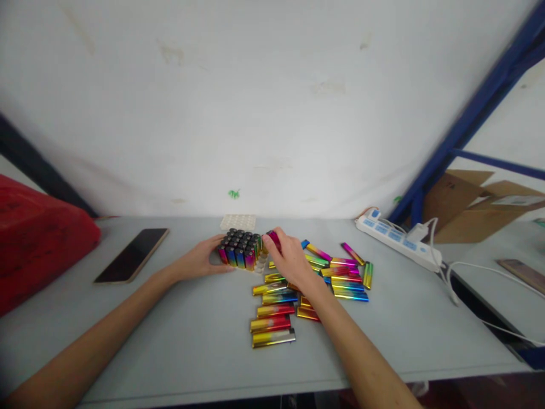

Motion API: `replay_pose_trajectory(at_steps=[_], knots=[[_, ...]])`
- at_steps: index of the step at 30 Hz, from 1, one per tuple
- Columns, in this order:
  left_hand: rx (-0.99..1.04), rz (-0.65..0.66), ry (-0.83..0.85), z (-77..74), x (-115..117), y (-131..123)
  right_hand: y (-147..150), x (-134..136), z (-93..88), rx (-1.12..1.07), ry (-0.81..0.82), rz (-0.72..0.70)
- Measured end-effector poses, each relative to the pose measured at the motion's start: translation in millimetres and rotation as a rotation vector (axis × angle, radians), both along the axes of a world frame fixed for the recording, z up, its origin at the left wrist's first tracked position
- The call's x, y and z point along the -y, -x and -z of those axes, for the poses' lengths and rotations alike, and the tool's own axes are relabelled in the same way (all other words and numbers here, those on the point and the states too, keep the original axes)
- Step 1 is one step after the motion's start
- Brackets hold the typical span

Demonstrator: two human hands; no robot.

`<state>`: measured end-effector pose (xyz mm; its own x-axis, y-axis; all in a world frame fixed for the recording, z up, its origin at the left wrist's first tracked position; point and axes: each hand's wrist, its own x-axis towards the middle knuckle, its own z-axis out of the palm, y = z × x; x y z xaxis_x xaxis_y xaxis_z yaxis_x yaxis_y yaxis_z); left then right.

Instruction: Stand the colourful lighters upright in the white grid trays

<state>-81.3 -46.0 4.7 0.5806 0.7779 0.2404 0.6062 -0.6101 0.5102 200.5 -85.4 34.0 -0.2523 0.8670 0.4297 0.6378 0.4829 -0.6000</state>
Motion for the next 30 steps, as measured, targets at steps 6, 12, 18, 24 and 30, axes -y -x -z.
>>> replay_pose_trajectory(at_steps=[6,12,18,24,30], knots=[[0.007,0.01,0.007,-1.5,2,-1,-9,2,-9.5,0.122,-0.124,-0.107],[0.003,-0.017,-0.002,-1.1,2,-1,-12,-3,-5.7,0.257,-0.103,-0.108],[-0.013,-0.011,-0.001,-1.4,1,-1,-12,-13,10.7,0.288,-0.041,-0.076],[-0.011,0.006,-0.004,0.1,0,0,-7,-15,14.5,0.439,-0.021,-0.078],[-0.001,0.015,-0.017,-0.9,1,-1,-5,-12,6.0,0.556,0.0,0.002]])
